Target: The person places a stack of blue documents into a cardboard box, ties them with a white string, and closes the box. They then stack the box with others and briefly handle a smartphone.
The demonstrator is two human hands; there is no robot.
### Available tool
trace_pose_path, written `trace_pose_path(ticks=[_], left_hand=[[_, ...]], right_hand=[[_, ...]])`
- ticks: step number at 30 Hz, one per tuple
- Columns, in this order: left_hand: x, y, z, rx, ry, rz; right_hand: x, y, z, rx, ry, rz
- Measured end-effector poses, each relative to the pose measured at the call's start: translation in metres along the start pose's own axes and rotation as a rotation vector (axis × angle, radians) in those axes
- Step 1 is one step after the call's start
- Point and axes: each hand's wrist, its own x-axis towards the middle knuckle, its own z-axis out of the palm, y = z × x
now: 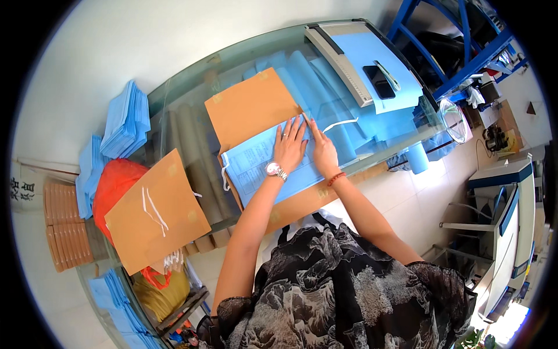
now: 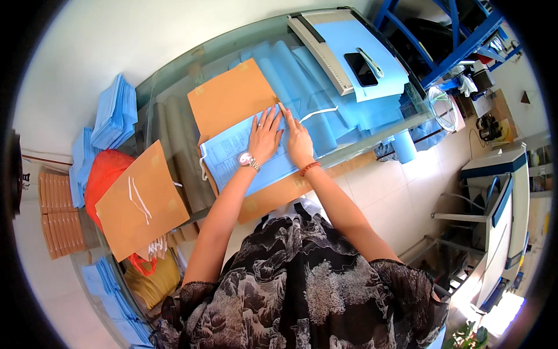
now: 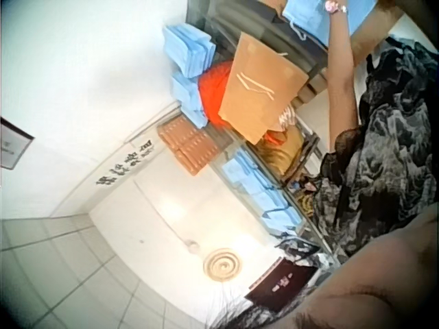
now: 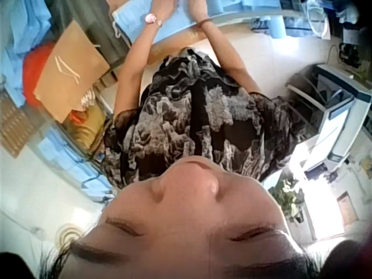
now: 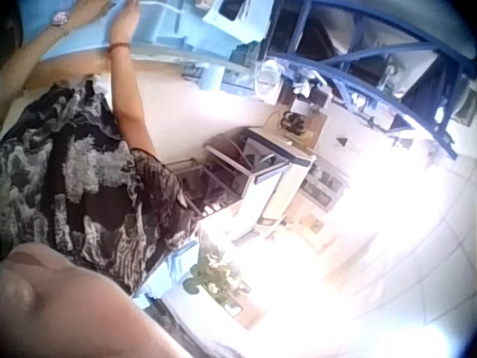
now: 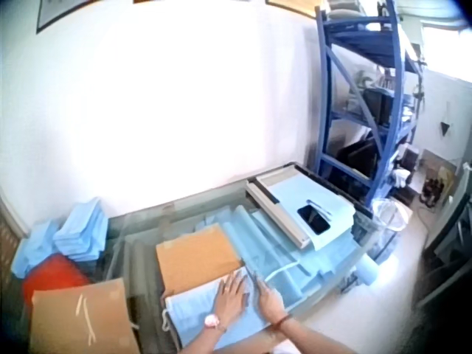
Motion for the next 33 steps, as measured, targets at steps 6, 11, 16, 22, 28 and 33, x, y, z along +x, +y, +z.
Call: trace_pose_path(ticks=[6, 11, 16, 22, 28, 33], left_hand=[[0.001, -0.002, 0.016, -0.007, 0.000, -0.028], [-0.002, -0.003, 0.013, -0.049, -0.009, -0.067], [0.015, -0.016, -0.027, 0.071, -0.132, -0.223], [-0.003, -0.026, -0.019, 0.085, -0.077, -0.275], [-0.004, -0.009, -0.035, 0.241, -0.085, -0.211], [-0.019, -0.008, -0.015, 0.124, -0.098, -0.095]], right_hand=[[-0.013, -0.013, 0.016, -0.357, 0.061, -0.011], [-0.010, -0.010, 0.014, -0.240, -0.016, -0.089], [-0.007, 0.006, -0.011, -0.059, -0.191, -0.017], [0.003, 0.016, -0.006, 0.102, -0.220, -0.109], [0.003, 0.017, -0.007, 0.093, -0.193, -0.109], [-0.003, -0.005, -0.007, -0.054, -0.185, -0.085]])
